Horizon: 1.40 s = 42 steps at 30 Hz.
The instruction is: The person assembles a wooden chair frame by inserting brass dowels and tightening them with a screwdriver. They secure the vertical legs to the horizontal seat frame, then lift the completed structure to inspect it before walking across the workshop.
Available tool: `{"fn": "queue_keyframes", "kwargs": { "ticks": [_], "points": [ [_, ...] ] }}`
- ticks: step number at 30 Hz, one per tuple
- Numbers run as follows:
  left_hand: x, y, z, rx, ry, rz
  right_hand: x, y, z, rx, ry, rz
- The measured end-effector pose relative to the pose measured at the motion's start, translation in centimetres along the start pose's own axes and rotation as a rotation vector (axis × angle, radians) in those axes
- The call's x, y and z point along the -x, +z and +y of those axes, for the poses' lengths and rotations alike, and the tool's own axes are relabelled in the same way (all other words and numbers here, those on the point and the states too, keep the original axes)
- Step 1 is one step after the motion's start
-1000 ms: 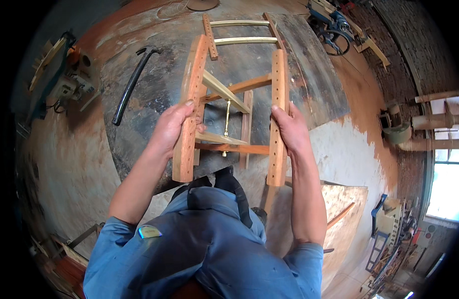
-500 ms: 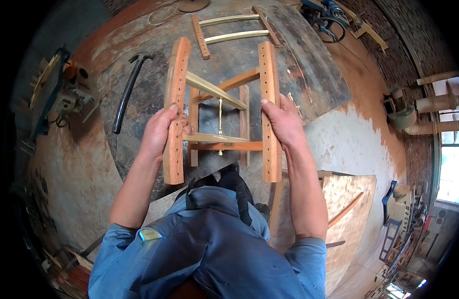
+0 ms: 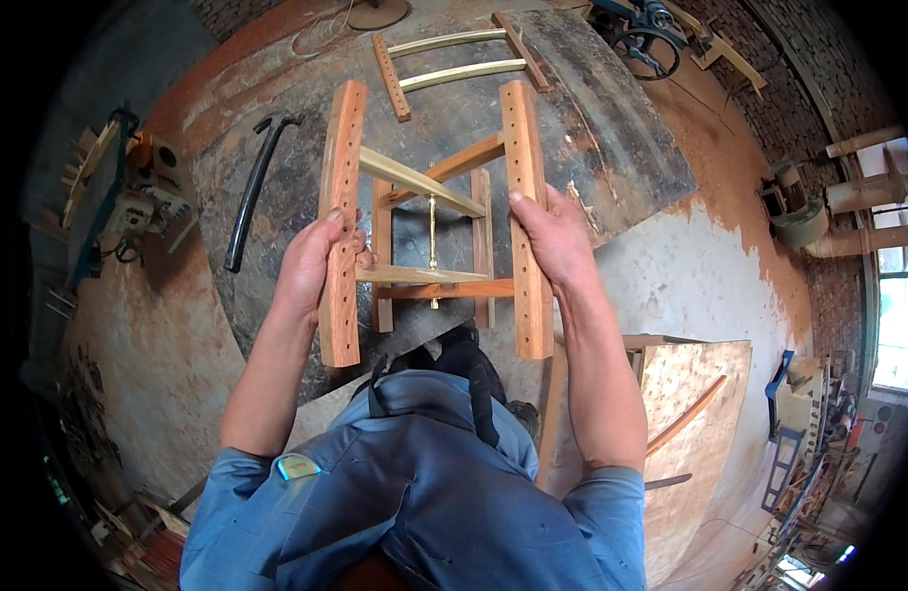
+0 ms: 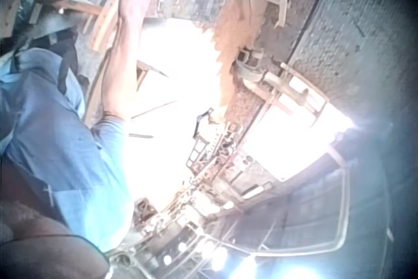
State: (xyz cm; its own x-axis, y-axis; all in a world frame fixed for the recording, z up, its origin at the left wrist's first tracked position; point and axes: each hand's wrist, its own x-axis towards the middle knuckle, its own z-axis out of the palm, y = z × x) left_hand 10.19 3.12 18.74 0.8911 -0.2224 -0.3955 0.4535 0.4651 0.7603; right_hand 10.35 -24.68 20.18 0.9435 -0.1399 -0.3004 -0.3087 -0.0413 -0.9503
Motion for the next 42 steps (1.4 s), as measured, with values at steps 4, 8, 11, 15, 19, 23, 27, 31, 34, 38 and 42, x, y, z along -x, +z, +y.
{"fn": "queue_keyframes", "kwargs": {
  "ticks": [4,8,11,15,19,23,27,31,34,38,42],
  "points": [
    [0.0,0.0,-0.1,-0.006,0.011,-0.003,0.0,-0.2,0.0,-0.007,0.022,-0.009],
    [0.0,-0.1,-0.1,0.000,0.008,-0.003,-0.1,-0.1,0.2,-0.036,0.021,-0.001],
    [0.0,0.0,-0.1,-0.008,-0.007,0.006,-0.4,-0.1,0.8,-0.037,-0.031,0.006],
    [0.0,0.0,-0.1,-0.013,-0.022,0.046,-0.4,0.0,0.9,-0.053,0.009,0.020],
    [-0.2,-0.8,-0.5,0.028,-0.025,0.036,-0.3,0.2,0.9,-0.096,0.026,0.021],
    [-0.2,-0.5,-0.3,-0.030,-0.025,0.059,-0.5,0.0,1.0,-0.088,0.046,0.029],
    [0.0,-0.1,-0.2,-0.007,-0.055,0.140,0.1,0.4,-0.1,-0.088,0.056,0.015],
    [-0.1,-0.7,-0.5,0.030,-0.045,0.104,-0.2,-0.2,0.2,-0.128,0.096,-0.027],
    [-0.2,-0.5,-0.4,0.009,-0.043,0.112,-0.2,-0.1,0.1,-0.143,0.108,-0.031],
    [-0.4,-0.4,-0.3,-0.002,-0.032,0.094,-0.4,0.3,0.5,-0.145,0.070,-0.013],
    [-0.2,-0.2,-0.2,0.021,0.002,0.081,-0.3,0.4,0.5,-0.138,0.044,-0.007]
  ]
}}
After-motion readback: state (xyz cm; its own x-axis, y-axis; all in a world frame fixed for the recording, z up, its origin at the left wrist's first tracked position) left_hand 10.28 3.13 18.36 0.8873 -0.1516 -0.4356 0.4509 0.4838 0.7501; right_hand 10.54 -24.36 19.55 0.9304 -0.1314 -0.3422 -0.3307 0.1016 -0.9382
